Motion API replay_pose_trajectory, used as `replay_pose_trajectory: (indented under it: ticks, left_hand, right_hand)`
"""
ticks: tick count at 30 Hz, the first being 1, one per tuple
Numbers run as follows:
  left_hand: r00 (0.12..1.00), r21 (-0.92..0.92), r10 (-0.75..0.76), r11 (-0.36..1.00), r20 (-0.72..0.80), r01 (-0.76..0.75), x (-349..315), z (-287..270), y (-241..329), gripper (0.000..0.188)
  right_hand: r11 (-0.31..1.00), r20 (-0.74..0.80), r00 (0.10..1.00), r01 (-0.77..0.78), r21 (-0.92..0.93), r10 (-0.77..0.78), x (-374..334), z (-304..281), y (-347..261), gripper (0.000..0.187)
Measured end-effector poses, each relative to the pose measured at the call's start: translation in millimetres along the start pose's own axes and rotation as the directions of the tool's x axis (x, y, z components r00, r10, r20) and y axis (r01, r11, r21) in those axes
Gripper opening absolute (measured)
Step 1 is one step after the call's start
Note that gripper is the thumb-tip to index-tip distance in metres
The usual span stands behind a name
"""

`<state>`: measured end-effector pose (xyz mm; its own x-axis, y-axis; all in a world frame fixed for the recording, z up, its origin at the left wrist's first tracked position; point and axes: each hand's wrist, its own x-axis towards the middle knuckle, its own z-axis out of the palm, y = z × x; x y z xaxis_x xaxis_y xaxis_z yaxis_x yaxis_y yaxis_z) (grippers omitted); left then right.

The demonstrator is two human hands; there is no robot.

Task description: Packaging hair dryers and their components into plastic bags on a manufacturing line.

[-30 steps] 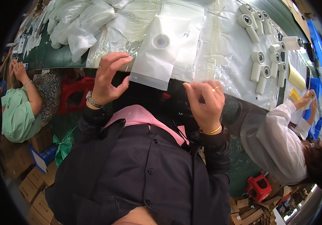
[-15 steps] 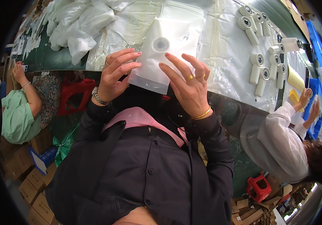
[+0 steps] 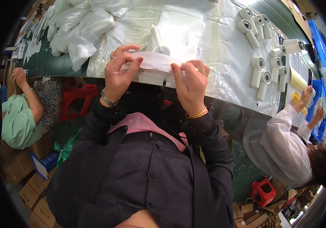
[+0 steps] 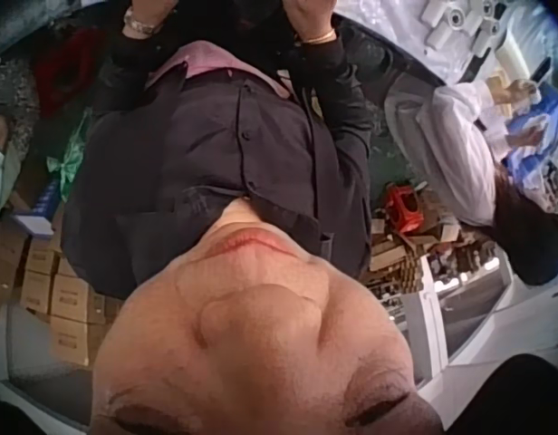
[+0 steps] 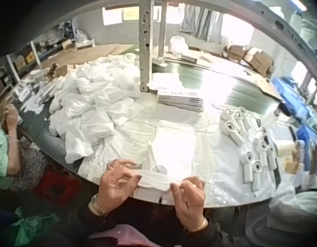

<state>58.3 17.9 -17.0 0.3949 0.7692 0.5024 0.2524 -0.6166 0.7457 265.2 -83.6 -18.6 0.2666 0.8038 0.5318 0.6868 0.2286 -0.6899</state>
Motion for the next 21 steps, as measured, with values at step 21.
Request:
replay_pose_trajectory:
  ticks: [21]
  left_hand:
    - [0.981,0.193,-0.126,0.969,-0.148,0.153,10,30,-12,0.022]
  right_hand:
    - [0.981,-0.099,0.979,-0.183,-0.058,0.177,6,19,9,0.032]
